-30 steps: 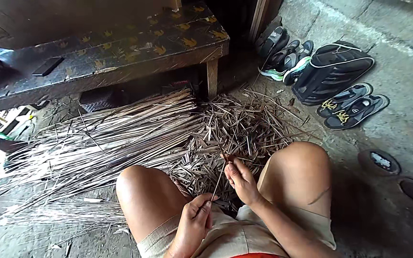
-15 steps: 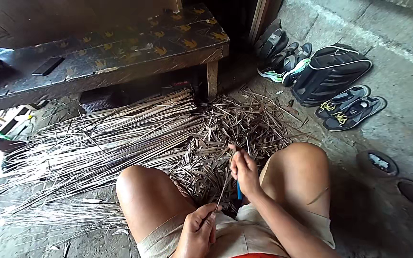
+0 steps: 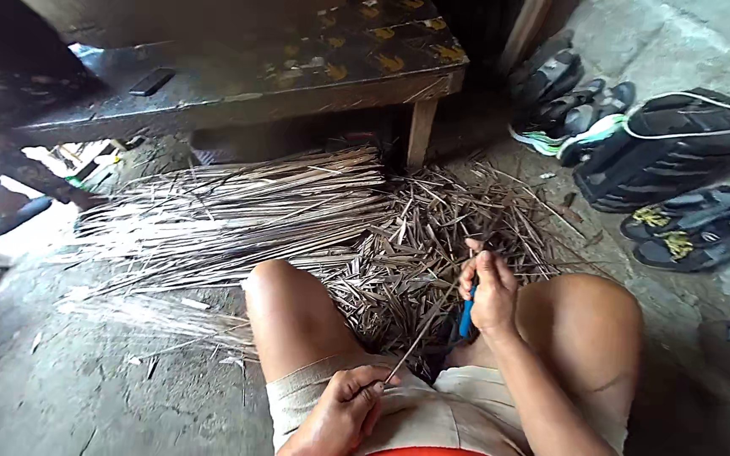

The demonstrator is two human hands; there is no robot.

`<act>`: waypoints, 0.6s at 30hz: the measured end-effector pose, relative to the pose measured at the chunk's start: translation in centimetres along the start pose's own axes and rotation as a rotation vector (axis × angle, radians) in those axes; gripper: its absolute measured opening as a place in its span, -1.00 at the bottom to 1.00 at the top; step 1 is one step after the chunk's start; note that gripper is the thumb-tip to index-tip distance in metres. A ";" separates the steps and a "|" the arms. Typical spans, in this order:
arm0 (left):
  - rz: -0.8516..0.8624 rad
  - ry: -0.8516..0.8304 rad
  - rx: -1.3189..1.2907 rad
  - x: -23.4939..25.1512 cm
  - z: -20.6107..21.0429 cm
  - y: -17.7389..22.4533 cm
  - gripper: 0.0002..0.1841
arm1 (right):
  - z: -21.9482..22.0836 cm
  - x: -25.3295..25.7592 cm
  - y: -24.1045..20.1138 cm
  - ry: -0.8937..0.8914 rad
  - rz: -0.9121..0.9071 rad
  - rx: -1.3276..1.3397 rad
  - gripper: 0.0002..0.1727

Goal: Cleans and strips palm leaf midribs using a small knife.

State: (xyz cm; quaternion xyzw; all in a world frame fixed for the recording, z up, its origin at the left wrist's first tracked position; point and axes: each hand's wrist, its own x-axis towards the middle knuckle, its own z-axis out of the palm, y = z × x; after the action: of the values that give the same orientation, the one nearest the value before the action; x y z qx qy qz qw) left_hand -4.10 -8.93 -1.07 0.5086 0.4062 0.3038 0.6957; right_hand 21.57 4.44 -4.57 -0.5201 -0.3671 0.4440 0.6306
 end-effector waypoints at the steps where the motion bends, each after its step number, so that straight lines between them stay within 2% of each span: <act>1: 0.005 -0.016 -0.008 -0.2 -0.2 -0.1 -0.69 | 0.1 0.2 0.0 0.005 -0.007 -0.008 -0.57; 18: -0.038 -0.068 -0.202 -2.4 -1.7 -1.8 -0.66 | 0.9 5.0 -2.2 0.060 -0.079 0.018 -0.56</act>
State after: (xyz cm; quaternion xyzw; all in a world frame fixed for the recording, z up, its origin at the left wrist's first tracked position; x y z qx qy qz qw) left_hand -6.72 -10.67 -2.47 0.4381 0.3595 0.3125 0.7624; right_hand 22.80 9.27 -2.28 -0.5125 -0.3643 0.4061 0.6631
